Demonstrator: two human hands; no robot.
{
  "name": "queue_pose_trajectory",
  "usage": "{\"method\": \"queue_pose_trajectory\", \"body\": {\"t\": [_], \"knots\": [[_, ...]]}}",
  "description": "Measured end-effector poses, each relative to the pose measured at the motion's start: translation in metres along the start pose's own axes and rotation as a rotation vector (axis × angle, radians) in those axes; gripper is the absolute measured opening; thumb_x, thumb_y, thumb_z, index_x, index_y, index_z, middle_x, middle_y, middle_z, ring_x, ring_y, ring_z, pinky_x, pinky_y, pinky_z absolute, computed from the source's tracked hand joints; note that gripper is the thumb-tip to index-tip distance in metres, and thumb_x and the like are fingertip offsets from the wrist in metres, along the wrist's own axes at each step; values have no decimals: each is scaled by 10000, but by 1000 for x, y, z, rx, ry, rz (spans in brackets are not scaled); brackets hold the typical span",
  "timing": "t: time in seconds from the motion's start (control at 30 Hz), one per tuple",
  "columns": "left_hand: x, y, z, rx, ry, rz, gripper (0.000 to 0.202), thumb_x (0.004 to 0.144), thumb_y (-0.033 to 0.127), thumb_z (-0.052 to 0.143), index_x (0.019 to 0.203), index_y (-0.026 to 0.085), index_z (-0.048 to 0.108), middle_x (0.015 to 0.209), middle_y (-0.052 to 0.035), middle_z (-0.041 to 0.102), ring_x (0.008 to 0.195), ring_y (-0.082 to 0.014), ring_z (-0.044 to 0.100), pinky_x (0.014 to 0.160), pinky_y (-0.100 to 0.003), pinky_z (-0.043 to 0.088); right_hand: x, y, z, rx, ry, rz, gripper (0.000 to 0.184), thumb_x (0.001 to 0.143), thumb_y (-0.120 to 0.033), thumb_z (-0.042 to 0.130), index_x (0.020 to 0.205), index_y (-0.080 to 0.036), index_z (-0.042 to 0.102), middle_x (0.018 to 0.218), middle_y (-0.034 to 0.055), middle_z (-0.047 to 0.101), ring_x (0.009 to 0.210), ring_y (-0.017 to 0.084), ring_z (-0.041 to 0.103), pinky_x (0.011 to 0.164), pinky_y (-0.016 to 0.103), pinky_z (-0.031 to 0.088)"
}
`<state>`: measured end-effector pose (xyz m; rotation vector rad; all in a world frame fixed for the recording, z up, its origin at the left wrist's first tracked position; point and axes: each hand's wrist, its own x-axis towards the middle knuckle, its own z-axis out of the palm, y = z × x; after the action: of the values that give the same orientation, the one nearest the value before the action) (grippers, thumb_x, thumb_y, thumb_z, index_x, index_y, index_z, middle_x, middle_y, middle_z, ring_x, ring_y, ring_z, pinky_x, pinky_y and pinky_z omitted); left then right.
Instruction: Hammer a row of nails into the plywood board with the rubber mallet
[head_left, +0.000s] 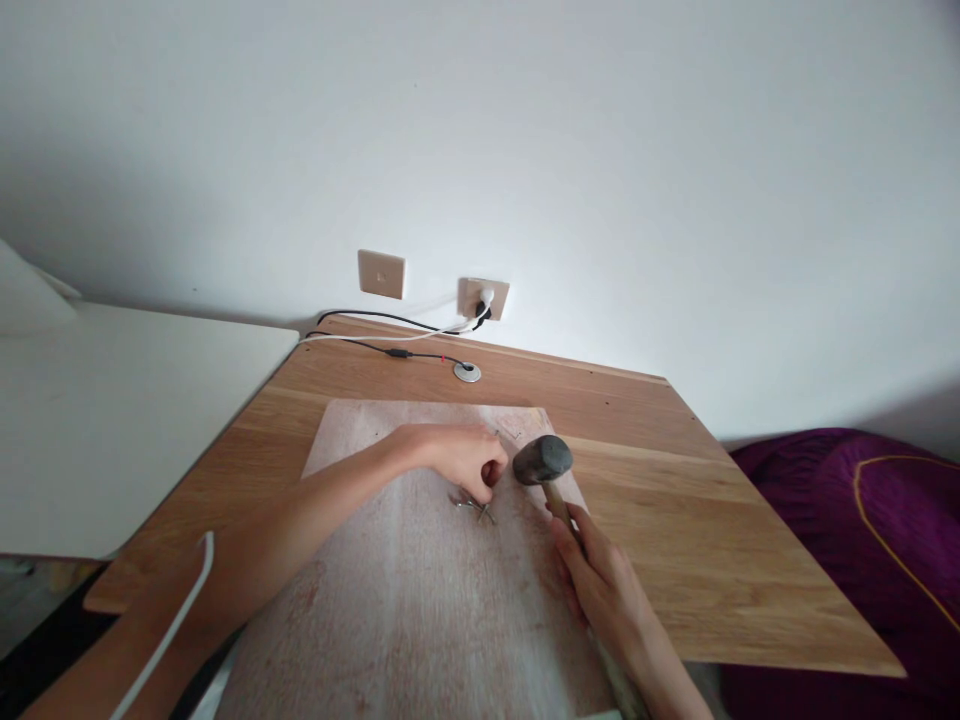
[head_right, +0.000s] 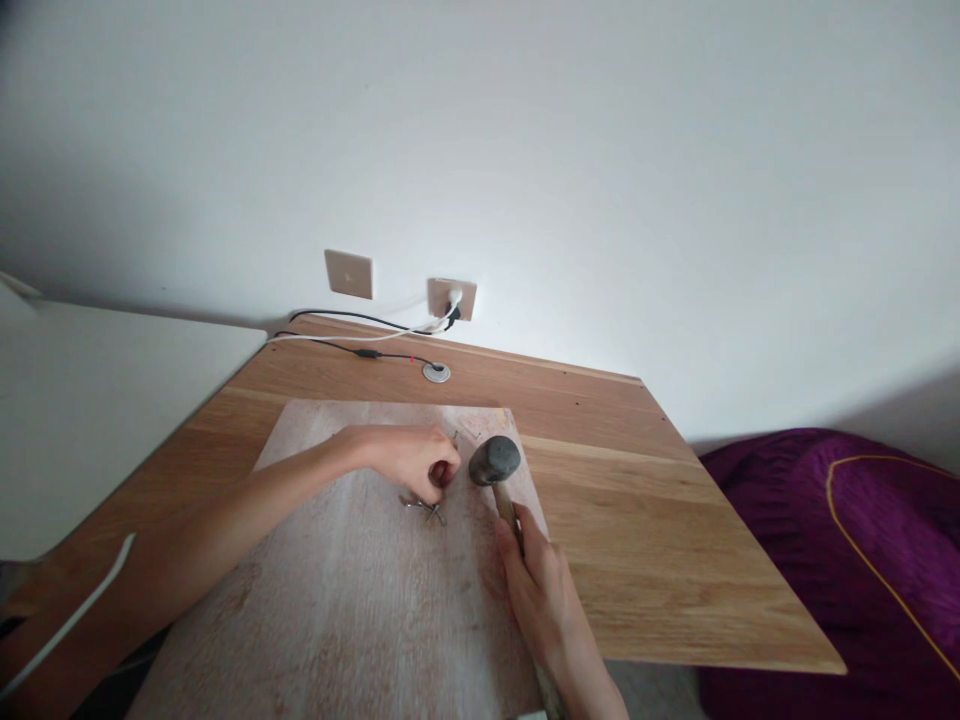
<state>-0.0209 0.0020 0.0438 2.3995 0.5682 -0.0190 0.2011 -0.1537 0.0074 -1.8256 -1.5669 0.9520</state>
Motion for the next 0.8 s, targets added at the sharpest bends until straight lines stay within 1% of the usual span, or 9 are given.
{"method": "queue_pose_trajectory", "body": {"t": [0.1, 0.23, 0.3, 0.37, 0.47, 0.57, 0.67, 0.8], "knots": [[-1, 1, -1, -13, -16, -10, 136, 709, 65, 756, 743, 176, 686, 717, 28, 686, 658, -127, 601, 605, -241, 411, 0, 0, 0, 20, 12, -11, 479, 988, -615, 497, 1164, -208, 679, 645, 11, 659, 593, 209, 669, 516, 271, 466], [-2, 3, -3, 34, -6, -16, 152, 717, 36, 750, 723, 171, 680, 719, 24, 686, 650, -122, 594, 606, -234, 403, 2, 3, -1, 52, 27, -20, 514, 979, -643, 495, 1177, -202, 672, 650, 7, 639, 563, 191, 639, 484, 260, 434], [-4, 3, -7, 38, 34, 3, 145, 741, 35, 734, 740, 169, 679, 751, 17, 694, 682, -121, 602, 635, -229, 411, 2, 4, 0, 70, 25, -19, 517, 983, -645, 488, 1176, -199, 664, 639, -7, 614, 522, 167, 601, 466, 251, 415], [-8, 1, -15, 23, 109, 19, 125, 775, 47, 706, 787, 169, 682, 794, 10, 704, 720, -123, 613, 665, -226, 416, 2, 5, 1, 91, 16, -10, 508, 987, -641, 485, 1166, -196, 655, 612, -32, 572, 466, 139, 542, 440, 239, 391], [-16, -7, -29, -7, 218, -21, 82, 840, 89, 655, 863, 165, 676, 813, 3, 698, 728, -124, 618, 672, -230, 411, 1, 6, 2, 127, -8, 19, 508, 990, -652, 471, 1142, -195, 635, 584, -66, 502, 402, 105, 450, 398, 224, 352], [-22, -19, -36, 14, 273, -99, 58, 882, 132, 630, 906, 161, 674, 801, -2, 689, 705, -129, 619, 653, -241, 399, 0, 6, 3, 149, -27, 43, 517, 981, -673, 475, 1116, -199, 631, 577, -72, 491, 383, 96, 420, 379, 218, 333], [-23, -31, -35, 62, 279, -126, 88, 865, 102, 630, 904, 158, 685, 812, -6, 693, 711, -135, 629, 656, -249, 399, 0, 7, 3, 139, -14, 43, 517, 976, -677, 483, 1105, -201, 640, 553, -71, 489, 383, 104, 428, 382, 221, 339], [-19, -42, -31, 53, 255, -97, 160, 837, 31, 630, 903, 152, 711, 833, -10, 711, 743, -138, 656, 691, -242, 425, 2, 11, 3, 121, -12, 2, 499, 1005, -646, 455, 1154, -202, 629, 593, -67, 499, 390, 100, 417, 381, 226, 326]]}}
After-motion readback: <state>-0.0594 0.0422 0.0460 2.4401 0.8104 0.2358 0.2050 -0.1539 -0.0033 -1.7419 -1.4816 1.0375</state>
